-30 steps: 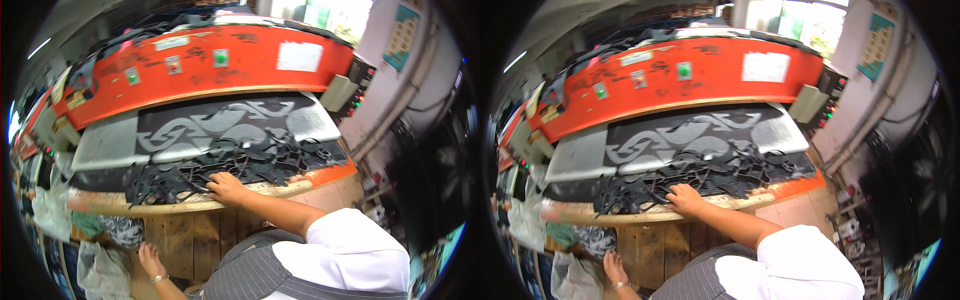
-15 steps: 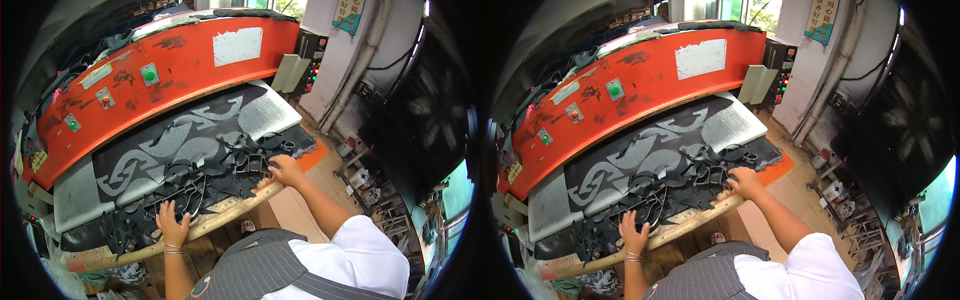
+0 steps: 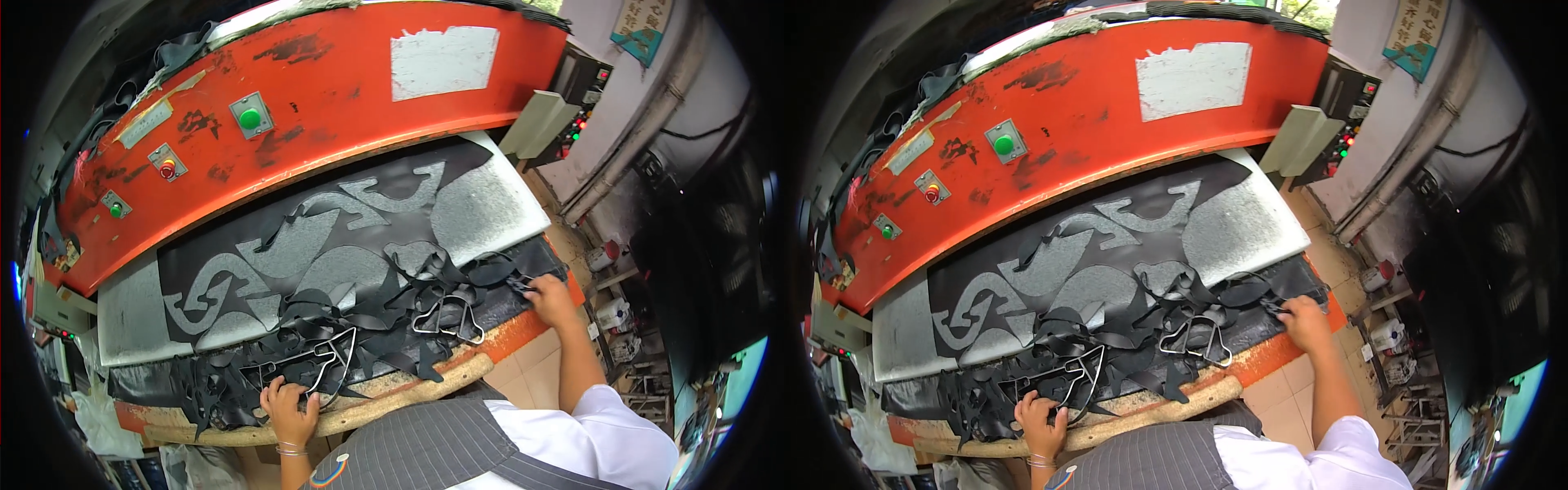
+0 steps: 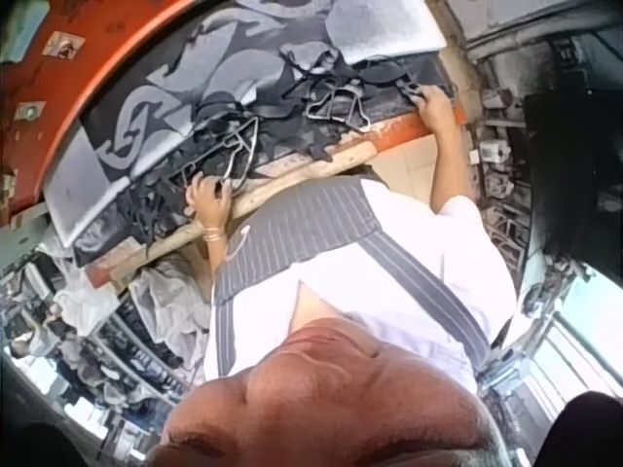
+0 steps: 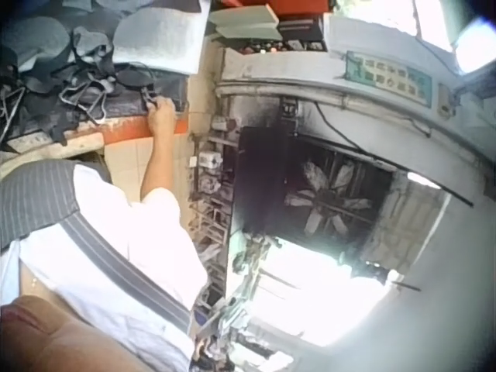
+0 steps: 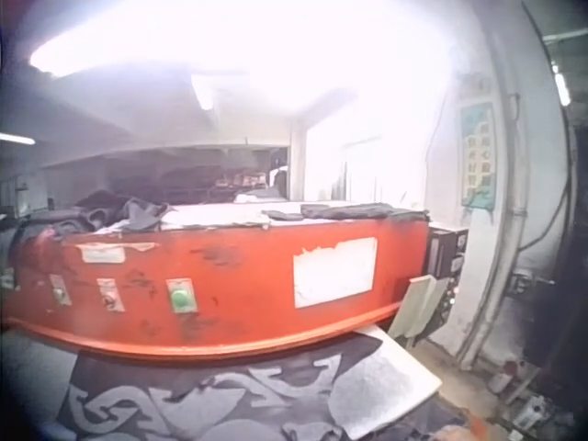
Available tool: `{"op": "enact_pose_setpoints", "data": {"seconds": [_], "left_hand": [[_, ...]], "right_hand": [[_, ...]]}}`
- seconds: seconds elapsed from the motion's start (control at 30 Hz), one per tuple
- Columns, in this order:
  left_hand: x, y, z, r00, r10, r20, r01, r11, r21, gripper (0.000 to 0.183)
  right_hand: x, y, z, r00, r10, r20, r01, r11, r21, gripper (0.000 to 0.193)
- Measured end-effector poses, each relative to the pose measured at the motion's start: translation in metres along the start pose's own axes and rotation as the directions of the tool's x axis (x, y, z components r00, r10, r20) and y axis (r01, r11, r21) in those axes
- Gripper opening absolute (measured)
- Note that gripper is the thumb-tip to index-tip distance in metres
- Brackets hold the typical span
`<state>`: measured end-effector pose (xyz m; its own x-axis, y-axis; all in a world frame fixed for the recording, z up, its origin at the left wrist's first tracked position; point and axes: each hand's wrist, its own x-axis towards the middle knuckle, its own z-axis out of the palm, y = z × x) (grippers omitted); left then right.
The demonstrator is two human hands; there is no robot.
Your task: Cutting shoe upper components from a sheet of material using a hydraulic press and a metal die.
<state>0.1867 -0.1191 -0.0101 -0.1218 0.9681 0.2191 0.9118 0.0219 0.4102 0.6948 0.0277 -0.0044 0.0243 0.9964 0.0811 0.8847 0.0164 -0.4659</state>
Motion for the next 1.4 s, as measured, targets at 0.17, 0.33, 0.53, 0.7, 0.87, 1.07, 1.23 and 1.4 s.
{"op": "enact_pose_setpoints", "data": {"seconds": [0.17, 0.33, 0.53, 0.7, 0.87, 1.07, 1.23, 1.4], "left_hand": [[-0.011, 0.003, -0.006, 0.999, -0.028, -0.016, 0.028, 0.999, -0.024, 0.019], [-0.012, 0.007, -0.002, 0.999, -0.027, -0.024, 0.025, 0.999, -0.043, 0.017], [-0.019, 0.015, 0.006, 0.999, -0.029, -0.029, 0.027, 0.996, -0.080, 0.015], [-0.015, 0.017, -0.002, 0.997, -0.069, -0.042, 0.065, 0.992, -0.108, 0.016], [-0.020, 0.023, 0.003, 0.997, -0.073, -0.034, 0.069, 0.990, -0.122, 0.017], [-0.014, 0.025, 0.001, 0.997, -0.062, -0.036, 0.056, 0.987, -0.148, 0.016], [-0.018, 0.030, 0.005, 0.997, -0.076, -0.019, 0.072, 0.984, -0.166, 0.017], [-0.018, 0.031, 0.002, 0.998, -0.064, 0.000, 0.063, 0.985, -0.164, 0.015]], "right_hand": [[0.009, -0.026, -0.079, 0.993, 0.118, 0.019, -0.118, 0.993, 0.003, 0.016], [0.061, -0.098, -0.036, 0.928, -0.372, -0.031, 0.365, 0.887, 0.283, 0.022], [0.112, -0.155, 0.053, 0.890, -0.406, 0.209, 0.425, 0.904, -0.055, 0.029], [0.152, -0.184, 0.023, 0.553, -0.801, 0.229, 0.826, 0.490, -0.280, 0.053], [0.193, -0.156, 0.033, 0.481, -0.600, 0.639, 0.795, 0.606, -0.028, 0.036], [0.177, -0.184, 0.060, 0.828, -0.546, 0.127, 0.529, 0.836, 0.146, 0.041], [0.159, -0.216, 0.127, 0.870, -0.491, 0.037, 0.486, 0.869, 0.095, 0.047], [0.155, -0.194, 0.134, 0.756, -0.648, -0.090, 0.654, 0.742, 0.151, 0.049]]}}
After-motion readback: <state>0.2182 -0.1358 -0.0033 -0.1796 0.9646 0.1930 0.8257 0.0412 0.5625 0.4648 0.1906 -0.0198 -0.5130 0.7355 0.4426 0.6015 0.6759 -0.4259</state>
